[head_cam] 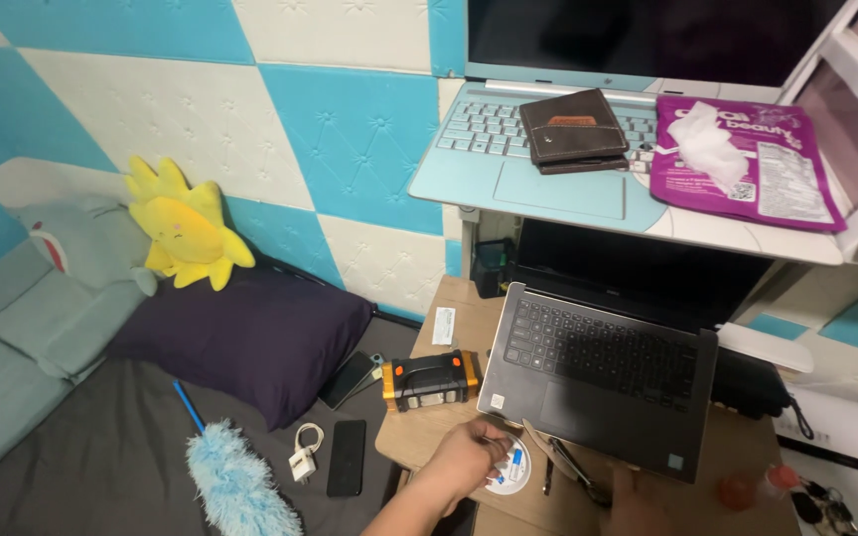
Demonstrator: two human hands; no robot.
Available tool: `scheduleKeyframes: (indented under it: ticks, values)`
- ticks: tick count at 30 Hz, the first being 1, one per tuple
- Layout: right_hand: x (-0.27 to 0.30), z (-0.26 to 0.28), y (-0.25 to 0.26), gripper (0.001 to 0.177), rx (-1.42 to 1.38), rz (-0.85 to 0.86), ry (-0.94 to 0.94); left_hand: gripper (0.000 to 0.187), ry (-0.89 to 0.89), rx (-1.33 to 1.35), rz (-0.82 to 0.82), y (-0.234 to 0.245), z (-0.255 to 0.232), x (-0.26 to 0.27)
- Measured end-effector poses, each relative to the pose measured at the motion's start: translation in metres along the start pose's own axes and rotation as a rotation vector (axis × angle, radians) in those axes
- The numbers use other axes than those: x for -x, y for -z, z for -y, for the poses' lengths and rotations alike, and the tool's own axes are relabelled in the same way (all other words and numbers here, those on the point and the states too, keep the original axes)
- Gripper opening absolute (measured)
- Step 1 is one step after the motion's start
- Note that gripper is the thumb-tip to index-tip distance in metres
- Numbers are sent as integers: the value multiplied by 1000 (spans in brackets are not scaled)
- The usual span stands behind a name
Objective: Tidying and dusting a desk and shelf area in a bedroom.
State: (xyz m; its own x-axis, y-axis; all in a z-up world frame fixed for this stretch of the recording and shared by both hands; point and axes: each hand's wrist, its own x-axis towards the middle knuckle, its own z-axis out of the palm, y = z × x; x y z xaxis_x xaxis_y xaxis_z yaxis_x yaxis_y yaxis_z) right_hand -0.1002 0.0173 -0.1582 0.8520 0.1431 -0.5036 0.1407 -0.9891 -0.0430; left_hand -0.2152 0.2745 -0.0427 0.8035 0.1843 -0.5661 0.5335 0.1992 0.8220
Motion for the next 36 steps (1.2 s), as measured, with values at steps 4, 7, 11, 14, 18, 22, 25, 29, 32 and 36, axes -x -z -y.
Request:
scheduleKeyframes:
  ticks: [4,7,11,14,18,22,25,29,32,36]
  values:
    - [-26,-19,6,85,-401,140,-58,20,-46,-13,18,-8,-3,-10]
    - [-65,-50,-11,77,-651,54,71,19,-32,-42,30,-19,-11,-11]
    - [-70,-70,20,77,-755,189,139,15,-127,-61,62,-35,-4,-23]
    - [-66,-77,36,68,-891,282,198,15,-186,-133,62,-48,-9,-24]
    - [-21,-60,93,58,-969,276,279,22,-376,-418,-4,-60,-29,-7]
    - [41,-28,153,54,-992,164,498,26,-574,-337,0,-66,-56,9]
    - [92,-3,199,52,-1150,170,549,28,-486,-198,10,-68,-81,22]
    - [131,10,238,48,-1378,171,568,30,-488,135,379,-58,-112,43]
    - [142,6,258,47,-1572,214,673,29,-426,193,531,-54,-140,70]
    - [153,-6,277,46,-1660,282,809,29,-357,241,664,-52,-168,96]
